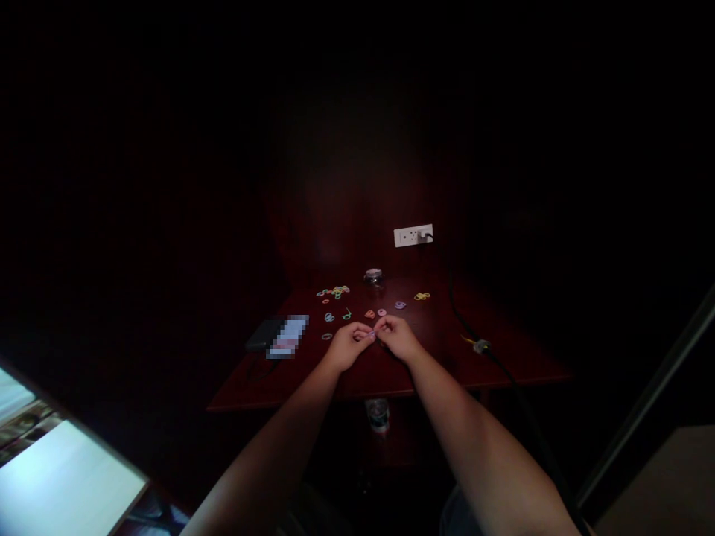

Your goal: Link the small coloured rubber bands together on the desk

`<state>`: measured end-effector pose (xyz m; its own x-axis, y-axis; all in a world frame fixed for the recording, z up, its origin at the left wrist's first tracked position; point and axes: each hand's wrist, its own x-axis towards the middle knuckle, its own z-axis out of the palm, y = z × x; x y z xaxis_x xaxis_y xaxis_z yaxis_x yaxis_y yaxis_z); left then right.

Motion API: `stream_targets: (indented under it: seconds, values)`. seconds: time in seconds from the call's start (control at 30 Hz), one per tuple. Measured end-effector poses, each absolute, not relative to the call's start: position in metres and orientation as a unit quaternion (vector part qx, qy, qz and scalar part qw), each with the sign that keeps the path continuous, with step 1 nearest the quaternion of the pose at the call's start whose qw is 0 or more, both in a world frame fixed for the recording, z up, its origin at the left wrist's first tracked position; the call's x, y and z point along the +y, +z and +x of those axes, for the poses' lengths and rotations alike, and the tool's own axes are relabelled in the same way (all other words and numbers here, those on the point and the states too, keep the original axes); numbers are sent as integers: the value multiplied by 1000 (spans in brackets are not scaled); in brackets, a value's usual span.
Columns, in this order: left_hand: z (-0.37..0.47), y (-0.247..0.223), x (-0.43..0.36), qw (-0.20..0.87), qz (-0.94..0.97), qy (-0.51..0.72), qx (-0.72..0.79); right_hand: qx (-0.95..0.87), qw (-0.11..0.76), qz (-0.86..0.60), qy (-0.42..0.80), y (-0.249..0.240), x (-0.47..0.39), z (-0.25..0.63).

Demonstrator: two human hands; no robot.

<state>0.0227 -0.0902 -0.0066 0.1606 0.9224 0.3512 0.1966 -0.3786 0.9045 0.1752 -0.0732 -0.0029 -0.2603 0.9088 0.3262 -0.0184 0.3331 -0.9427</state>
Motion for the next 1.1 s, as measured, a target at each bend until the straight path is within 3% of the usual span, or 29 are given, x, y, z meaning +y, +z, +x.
stream_targets:
  seconds: [0.23,0.63,1.1]
  values:
    - [20,-8,-88,299,693,497,428,-642,506,-343,462,-4,-72,176]
    - [25,-4,-93,354,656,522,414,-649,510,-343,449,-5,-71,178]
    - [24,-4,-93,313,678,496,443,-652,507,-350,443,-4,-72,179]
